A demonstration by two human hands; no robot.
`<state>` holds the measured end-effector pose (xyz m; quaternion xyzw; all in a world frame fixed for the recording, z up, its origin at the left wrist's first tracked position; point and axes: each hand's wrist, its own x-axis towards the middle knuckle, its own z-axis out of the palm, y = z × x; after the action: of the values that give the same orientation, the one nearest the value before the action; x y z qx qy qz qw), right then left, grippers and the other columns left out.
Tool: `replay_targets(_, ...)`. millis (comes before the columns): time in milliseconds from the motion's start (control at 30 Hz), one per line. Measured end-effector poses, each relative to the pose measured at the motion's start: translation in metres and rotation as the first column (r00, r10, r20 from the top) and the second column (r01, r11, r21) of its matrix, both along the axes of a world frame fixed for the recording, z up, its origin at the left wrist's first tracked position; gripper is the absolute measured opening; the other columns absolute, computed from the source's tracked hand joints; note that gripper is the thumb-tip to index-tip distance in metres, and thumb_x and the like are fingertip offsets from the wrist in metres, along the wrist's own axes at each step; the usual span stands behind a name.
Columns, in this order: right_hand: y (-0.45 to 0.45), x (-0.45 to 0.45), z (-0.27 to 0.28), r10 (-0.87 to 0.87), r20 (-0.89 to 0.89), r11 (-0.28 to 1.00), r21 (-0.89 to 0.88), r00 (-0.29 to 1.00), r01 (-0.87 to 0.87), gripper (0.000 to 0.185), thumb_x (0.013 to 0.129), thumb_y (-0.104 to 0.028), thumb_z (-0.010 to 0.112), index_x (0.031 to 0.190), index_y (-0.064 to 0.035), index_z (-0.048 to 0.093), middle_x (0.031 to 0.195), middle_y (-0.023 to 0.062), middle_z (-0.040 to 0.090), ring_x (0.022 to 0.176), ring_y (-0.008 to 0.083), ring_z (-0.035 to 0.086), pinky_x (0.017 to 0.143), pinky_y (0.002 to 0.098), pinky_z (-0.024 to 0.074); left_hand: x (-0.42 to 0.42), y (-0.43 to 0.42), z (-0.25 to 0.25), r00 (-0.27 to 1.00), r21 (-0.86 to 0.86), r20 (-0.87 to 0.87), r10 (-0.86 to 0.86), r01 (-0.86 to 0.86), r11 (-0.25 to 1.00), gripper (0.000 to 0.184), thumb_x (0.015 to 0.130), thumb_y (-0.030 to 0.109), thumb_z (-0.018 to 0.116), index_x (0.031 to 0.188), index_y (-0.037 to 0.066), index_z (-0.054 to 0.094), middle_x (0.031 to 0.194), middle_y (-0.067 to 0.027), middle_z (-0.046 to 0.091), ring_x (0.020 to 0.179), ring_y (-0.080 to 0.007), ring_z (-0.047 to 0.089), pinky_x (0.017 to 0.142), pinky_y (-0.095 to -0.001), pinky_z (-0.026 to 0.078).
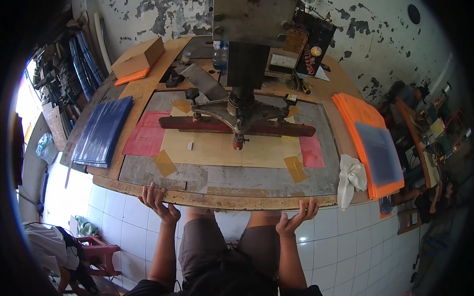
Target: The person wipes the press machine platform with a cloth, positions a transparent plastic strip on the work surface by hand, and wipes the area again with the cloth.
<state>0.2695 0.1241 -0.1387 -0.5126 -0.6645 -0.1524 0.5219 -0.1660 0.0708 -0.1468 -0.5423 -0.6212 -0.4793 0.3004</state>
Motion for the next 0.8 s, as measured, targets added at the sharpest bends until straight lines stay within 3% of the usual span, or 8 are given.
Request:
replay_targets(100, -0.016, -0.007, 0.021, 0.034, -0.072, 0.995, -0.089, 0.997, -0.040, 0.074, 0.111, -0.054, 0.048, 0.162, 0.0003, 0.043, 0.177, 0.0287, 0.036, 0.169, 0.0532, 0.018, 0.133, 0.0711, 0.0041, 0.001, 0.000, 0.001, 1.000, -0.001, 0.009, -0.005, 0.005, 1.000, 0.045, 0.110, 0.046, 0.044, 0.140, 0.019, 0.065, 0.163, -0.0153, 0.055, 0.160, -0.0438, 0.038, 0.136, -0.0652, 0.011)
replay_targets(200, -0.035, -0.016, 0.046, 0.045, 0.104, 0.982, -0.186, 0.994, -0.025, 0.074, 0.109, -0.055, 0.055, 0.161, -0.0039, 0.045, 0.175, 0.0280, 0.040, 0.168, 0.0522, 0.023, 0.132, 0.0725, 0.0028, 0.001, 0.001, 0.001, 1.000, 0.002, 0.014, -0.008, 0.008, 1.000, 0.044, 0.107, 0.042, 0.046, 0.139, 0.018, 0.066, 0.163, -0.0145, 0.056, 0.160, -0.0436, 0.039, 0.137, -0.0651, 0.010)
replay_targets(233, -0.040, -0.024, 0.062, 0.062, 0.175, 0.981, -0.194, 0.983, -0.028, 0.071, 0.104, -0.053, 0.066, 0.159, -0.0099, 0.053, 0.174, 0.0207, 0.046, 0.168, 0.0479, 0.029, 0.133, 0.0708, 0.0020, 0.002, 0.001, 0.001, 1.000, 0.001, 0.014, -0.008, 0.008, 1.000, 0.044, 0.107, 0.041, 0.047, 0.139, 0.018, 0.066, 0.162, -0.0143, 0.056, 0.160, -0.0436, 0.039, 0.137, -0.0651, 0.010)
replay_targets(333, -0.041, -0.041, 0.087, 0.269, 0.269, 0.925, -0.339, 0.925, -0.171, 0.067, 0.100, -0.053, 0.076, 0.154, -0.0161, 0.062, 0.171, 0.0108, 0.054, 0.166, 0.0398, 0.037, 0.133, 0.0702, 0.0031, 0.001, 0.002, 0.002, 1.000, 0.014, 0.014, -0.022, 0.021, 1.000, 0.044, 0.104, 0.038, 0.049, 0.139, 0.018, 0.066, 0.162, -0.0142, 0.057, 0.160, -0.0443, 0.040, 0.137, -0.0651, 0.009)
replay_targets(367, -0.041, -0.049, 0.094, 0.286, 0.229, 0.916, -0.350, 0.930, -0.196, 0.057, 0.097, -0.050, 0.082, 0.146, -0.0207, 0.072, 0.165, 0.0034, 0.061, 0.161, 0.0318, 0.046, 0.134, 0.0679, 0.0055, 0.001, 0.001, 0.002, 1.000, 0.001, 0.006, -0.024, 0.024, 1.000, 0.043, 0.106, 0.038, 0.048, 0.140, 0.017, 0.065, 0.162, -0.0155, 0.057, 0.160, -0.0451, 0.040, 0.136, -0.0658, 0.010)
replay_targets(567, -0.035, -0.052, 0.116, 0.336, 0.249, 0.912, -0.326, 0.908, -0.248, 0.032, 0.102, -0.022, 0.078, 0.134, -0.0218, 0.081, 0.152, -0.0008, 0.071, 0.148, 0.0268, 0.061, 0.133, 0.0622, 0.0184, 0.001, -0.004, 0.005, 1.000, -0.046, 0.006, -0.030, 0.030, 0.998, 0.043, 0.108, 0.036, 0.049, 0.141, 0.014, 0.064, 0.163, -0.0165, 0.056, 0.161, -0.0464, 0.039, 0.135, -0.0668, 0.012)
replay_targets(800, -0.029, -0.055, 0.140, 0.329, 0.260, 0.930, -0.255, 0.908, -0.263, 0.029, 0.104, -0.006, 0.071, 0.128, -0.0172, 0.083, 0.137, -0.0017, 0.079, 0.138, 0.0241, 0.069, 0.132, 0.0564, 0.0265, 0.001, -0.004, 0.006, 0.998, -0.034, 0.041, -0.057, 0.059, 0.998, 0.044, 0.104, 0.035, 0.058, 0.143, 0.017, 0.067, 0.163, -0.0124, 0.059, 0.162, -0.0436, 0.040, 0.138, -0.0635, 0.007)
